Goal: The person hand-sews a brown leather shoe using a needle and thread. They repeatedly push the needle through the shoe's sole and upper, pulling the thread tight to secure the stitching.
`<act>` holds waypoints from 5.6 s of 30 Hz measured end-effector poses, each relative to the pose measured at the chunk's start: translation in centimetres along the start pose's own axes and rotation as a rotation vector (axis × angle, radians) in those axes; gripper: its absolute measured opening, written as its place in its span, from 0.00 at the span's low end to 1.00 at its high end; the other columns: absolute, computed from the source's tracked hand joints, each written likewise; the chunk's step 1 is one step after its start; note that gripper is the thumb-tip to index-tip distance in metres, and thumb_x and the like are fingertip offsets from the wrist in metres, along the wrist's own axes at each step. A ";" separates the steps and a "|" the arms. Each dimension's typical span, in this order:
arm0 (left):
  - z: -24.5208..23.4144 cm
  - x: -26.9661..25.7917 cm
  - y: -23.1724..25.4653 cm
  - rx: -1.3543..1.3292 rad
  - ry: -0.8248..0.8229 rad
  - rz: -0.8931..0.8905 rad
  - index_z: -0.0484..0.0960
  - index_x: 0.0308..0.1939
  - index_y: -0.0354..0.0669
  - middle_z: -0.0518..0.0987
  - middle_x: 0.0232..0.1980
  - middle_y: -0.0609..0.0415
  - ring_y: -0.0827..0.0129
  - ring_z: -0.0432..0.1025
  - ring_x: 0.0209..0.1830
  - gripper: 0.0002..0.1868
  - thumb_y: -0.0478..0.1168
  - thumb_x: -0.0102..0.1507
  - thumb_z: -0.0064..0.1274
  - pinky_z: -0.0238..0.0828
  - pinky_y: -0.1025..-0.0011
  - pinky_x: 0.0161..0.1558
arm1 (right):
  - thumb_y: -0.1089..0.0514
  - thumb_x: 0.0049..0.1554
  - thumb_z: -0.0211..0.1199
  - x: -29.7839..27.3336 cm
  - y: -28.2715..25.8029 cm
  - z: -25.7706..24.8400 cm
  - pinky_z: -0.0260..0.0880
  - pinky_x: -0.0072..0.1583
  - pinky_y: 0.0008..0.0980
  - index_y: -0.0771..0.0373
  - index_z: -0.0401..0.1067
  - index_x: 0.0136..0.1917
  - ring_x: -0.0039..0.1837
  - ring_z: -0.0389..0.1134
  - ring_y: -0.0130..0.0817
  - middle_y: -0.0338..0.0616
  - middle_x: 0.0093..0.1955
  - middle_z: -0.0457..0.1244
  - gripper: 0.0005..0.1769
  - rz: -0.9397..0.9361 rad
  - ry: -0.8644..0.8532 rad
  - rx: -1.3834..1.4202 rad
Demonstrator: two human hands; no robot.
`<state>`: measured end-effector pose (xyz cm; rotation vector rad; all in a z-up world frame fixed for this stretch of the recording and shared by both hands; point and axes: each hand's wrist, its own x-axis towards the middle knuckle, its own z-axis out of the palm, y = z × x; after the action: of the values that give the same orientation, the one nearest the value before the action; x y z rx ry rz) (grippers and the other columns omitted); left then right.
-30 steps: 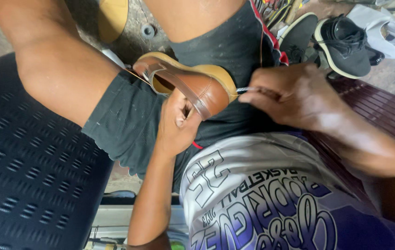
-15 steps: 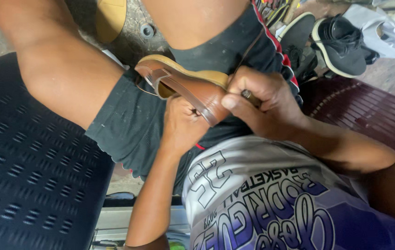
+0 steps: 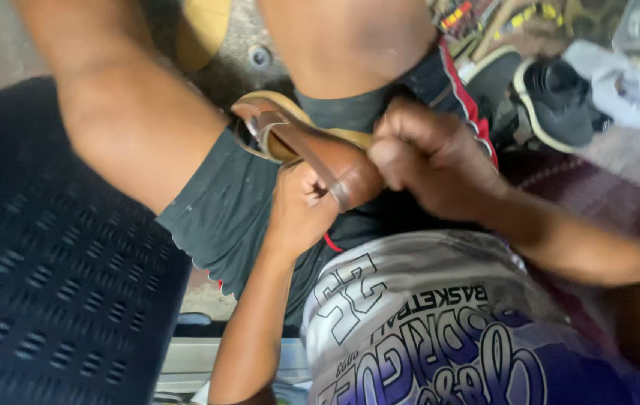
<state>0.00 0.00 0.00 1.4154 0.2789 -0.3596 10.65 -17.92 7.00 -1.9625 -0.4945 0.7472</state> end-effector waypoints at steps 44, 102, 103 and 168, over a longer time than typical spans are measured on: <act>1.4 -0.2 -0.3 0.224 0.070 0.045 0.81 0.36 0.35 0.82 0.36 0.45 0.53 0.80 0.37 0.11 0.41 0.61 0.60 0.73 0.62 0.41 | 0.56 0.47 0.64 -1.9 -2.2 -4.3 0.73 0.33 0.39 0.54 0.73 0.64 0.41 0.73 0.35 0.37 0.47 0.66 0.29 -0.010 -0.657 -0.916; -0.8 -0.5 3.4 0.265 -0.042 0.145 0.81 0.47 0.37 0.77 0.43 0.48 0.63 0.74 0.39 0.06 0.36 0.69 0.52 0.71 0.70 0.43 | 0.63 0.59 0.65 -2.0 3.2 -6.6 0.65 0.36 0.27 0.62 0.75 0.49 0.34 0.68 0.25 0.39 0.38 0.69 0.04 -0.015 -0.277 -0.254; -0.8 -1.0 3.1 0.146 0.063 0.060 0.80 0.45 0.37 0.77 0.41 0.50 0.68 0.71 0.35 0.06 0.37 0.69 0.52 0.70 0.72 0.38 | 0.63 0.60 0.65 -1.9 3.3 -6.6 0.64 0.36 0.29 0.62 0.75 0.49 0.33 0.67 0.27 0.40 0.36 0.68 0.03 -0.018 -0.278 -0.259; -1.9 -4.2 7.1 0.375 0.522 0.252 0.81 0.53 0.35 0.83 0.50 0.50 0.68 0.78 0.49 0.06 0.32 0.76 0.49 0.75 0.72 0.56 | 0.65 0.64 0.64 0.0 4.9 -9.4 0.68 0.45 0.25 0.65 0.77 0.54 0.45 0.70 0.26 0.41 0.44 0.71 0.05 0.008 -0.262 -0.284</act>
<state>-0.90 3.05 7.85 1.8820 0.4672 0.1844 17.26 -26.21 6.09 -2.1374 -0.7859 0.9907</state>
